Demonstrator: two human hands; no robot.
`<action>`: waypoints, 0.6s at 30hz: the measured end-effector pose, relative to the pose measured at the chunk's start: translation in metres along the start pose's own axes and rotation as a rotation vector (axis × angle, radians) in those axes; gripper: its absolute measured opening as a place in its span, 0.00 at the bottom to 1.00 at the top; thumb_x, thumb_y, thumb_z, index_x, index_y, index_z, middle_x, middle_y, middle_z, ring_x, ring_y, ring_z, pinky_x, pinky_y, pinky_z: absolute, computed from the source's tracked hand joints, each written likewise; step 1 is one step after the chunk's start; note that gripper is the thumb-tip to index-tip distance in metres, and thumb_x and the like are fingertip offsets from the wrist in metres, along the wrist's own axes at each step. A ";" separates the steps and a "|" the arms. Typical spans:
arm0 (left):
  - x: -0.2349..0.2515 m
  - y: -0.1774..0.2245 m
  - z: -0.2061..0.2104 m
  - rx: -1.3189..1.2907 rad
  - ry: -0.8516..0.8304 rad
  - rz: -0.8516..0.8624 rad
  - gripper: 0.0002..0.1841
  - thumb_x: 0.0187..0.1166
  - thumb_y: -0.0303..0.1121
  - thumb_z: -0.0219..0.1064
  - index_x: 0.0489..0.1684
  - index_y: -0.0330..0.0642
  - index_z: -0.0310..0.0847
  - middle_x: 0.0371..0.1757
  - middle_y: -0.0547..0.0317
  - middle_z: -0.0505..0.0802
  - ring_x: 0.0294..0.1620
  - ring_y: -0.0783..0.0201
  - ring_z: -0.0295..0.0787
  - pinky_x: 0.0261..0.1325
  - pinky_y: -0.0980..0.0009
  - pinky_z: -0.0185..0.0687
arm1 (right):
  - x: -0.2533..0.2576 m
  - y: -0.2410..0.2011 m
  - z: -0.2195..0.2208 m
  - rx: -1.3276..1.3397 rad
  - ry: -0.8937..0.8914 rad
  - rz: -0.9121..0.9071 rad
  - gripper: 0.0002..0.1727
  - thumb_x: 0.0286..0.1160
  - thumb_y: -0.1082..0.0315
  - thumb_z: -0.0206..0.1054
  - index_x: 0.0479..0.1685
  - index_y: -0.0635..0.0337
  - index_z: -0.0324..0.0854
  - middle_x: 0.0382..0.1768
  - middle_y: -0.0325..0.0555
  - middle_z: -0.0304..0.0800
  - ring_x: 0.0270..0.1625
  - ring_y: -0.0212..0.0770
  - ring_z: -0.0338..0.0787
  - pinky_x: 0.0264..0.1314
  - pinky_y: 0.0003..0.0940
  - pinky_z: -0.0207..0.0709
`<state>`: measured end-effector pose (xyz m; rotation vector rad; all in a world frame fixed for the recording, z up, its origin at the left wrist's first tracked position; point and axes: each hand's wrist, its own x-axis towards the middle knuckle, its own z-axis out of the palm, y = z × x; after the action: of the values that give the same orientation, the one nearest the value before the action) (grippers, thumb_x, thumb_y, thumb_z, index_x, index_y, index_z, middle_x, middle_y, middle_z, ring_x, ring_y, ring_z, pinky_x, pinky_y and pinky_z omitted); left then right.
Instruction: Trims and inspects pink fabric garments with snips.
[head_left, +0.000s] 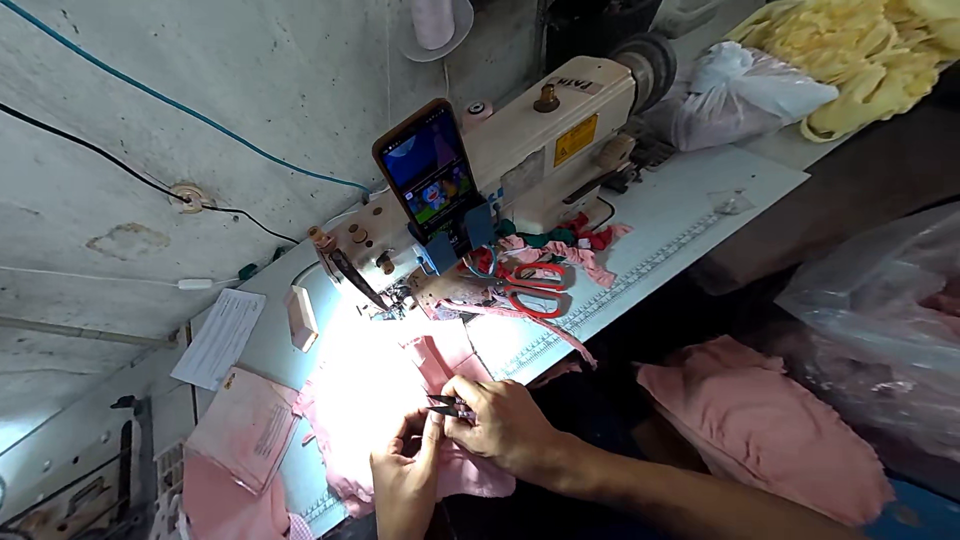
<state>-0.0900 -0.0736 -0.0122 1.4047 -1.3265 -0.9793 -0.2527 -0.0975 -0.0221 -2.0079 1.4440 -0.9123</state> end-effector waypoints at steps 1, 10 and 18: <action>0.001 0.001 -0.001 -0.009 -0.014 -0.017 0.08 0.77 0.31 0.72 0.41 0.34 0.91 0.32 0.57 0.95 0.31 0.67 0.94 0.37 0.72 0.93 | -0.001 0.000 0.000 -0.012 0.008 -0.003 0.12 0.67 0.54 0.70 0.41 0.50 0.87 0.20 0.38 0.85 0.24 0.39 0.87 0.24 0.41 0.76; 0.011 0.004 -0.009 0.275 -0.120 0.066 0.08 0.76 0.39 0.68 0.34 0.46 0.88 0.23 0.72 0.89 0.24 0.77 0.86 0.28 0.78 0.85 | 0.004 0.005 -0.009 0.193 -0.147 0.067 0.15 0.74 0.51 0.68 0.42 0.53 0.86 0.23 0.40 0.85 0.28 0.40 0.87 0.30 0.44 0.77; 0.010 0.003 -0.005 0.431 -0.062 0.224 0.11 0.77 0.40 0.67 0.32 0.45 0.90 0.26 0.74 0.90 0.27 0.83 0.88 0.32 0.82 0.87 | 0.014 0.011 -0.018 0.368 -0.298 0.201 0.16 0.79 0.50 0.64 0.45 0.53 0.86 0.26 0.40 0.85 0.32 0.37 0.85 0.36 0.41 0.77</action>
<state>-0.0855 -0.0834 -0.0075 1.5044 -1.7734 -0.6128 -0.2701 -0.1140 -0.0150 -1.6160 1.1878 -0.6980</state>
